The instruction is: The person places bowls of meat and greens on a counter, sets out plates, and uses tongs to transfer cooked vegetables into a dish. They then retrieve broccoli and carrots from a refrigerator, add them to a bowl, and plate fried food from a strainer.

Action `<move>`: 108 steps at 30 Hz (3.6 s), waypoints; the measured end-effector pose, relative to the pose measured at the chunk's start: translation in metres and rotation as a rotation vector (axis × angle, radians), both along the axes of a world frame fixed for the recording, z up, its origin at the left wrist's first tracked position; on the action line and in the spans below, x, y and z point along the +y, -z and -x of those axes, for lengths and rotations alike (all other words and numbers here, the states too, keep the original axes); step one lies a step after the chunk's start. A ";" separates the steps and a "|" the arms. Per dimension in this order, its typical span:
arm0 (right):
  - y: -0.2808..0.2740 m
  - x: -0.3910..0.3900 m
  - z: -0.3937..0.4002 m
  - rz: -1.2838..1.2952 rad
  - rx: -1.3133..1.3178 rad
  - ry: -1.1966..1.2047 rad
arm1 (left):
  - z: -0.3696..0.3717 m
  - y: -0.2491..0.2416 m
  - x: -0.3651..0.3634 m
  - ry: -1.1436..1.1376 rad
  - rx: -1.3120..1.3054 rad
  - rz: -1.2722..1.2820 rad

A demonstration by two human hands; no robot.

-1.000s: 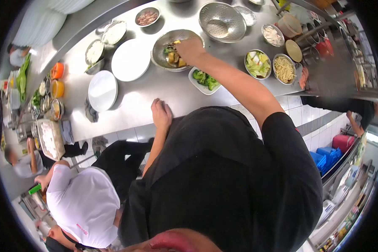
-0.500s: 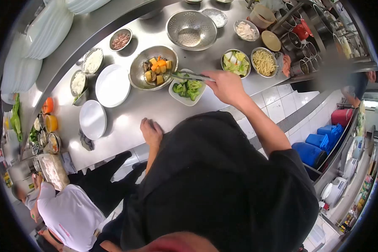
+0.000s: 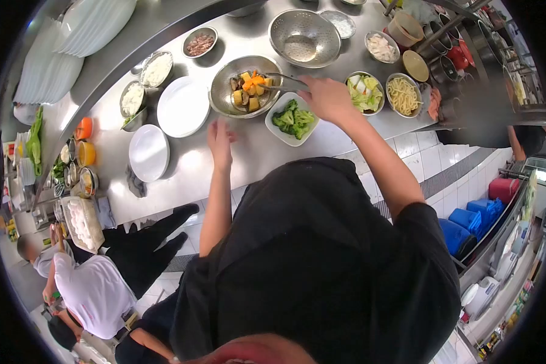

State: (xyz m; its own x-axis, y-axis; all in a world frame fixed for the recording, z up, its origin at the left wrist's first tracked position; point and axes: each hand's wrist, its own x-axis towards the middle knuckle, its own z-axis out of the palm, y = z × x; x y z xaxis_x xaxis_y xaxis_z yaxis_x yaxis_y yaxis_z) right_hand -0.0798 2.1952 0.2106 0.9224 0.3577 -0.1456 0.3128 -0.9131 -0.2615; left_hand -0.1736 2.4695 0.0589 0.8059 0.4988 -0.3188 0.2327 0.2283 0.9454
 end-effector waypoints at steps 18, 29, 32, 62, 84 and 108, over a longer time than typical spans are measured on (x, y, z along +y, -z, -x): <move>0.010 -0.021 -0.008 -0.214 -0.144 0.106 | -0.051 -0.104 -0.011 0.370 -0.343 -0.773; 0.085 -0.069 0.053 -0.226 0.075 0.247 | -0.065 -0.101 -0.045 0.606 -0.531 -1.185; 0.091 -0.070 0.069 -0.254 0.050 0.275 | -0.063 -0.102 -0.054 0.641 -0.514 -1.239; 0.086 -0.087 0.085 -0.297 -0.045 0.194 | -0.040 -0.082 -0.059 0.606 -0.782 -1.541; 0.079 -0.114 0.090 -0.263 0.108 0.227 | -0.067 0.022 -0.015 -0.205 -0.248 -0.402; 0.067 -0.120 0.069 -0.031 0.071 0.111 | 0.043 0.064 -0.077 0.430 0.039 -0.487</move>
State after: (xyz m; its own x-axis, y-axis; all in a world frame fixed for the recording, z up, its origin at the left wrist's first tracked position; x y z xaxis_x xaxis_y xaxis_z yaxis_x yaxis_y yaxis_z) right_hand -0.1483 2.0750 0.1435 0.9444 0.2594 -0.2022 0.1900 -0.9321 -0.3083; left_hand -0.2170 2.3927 -0.0053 0.9582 0.2295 -0.1706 0.2440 -0.3451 0.9063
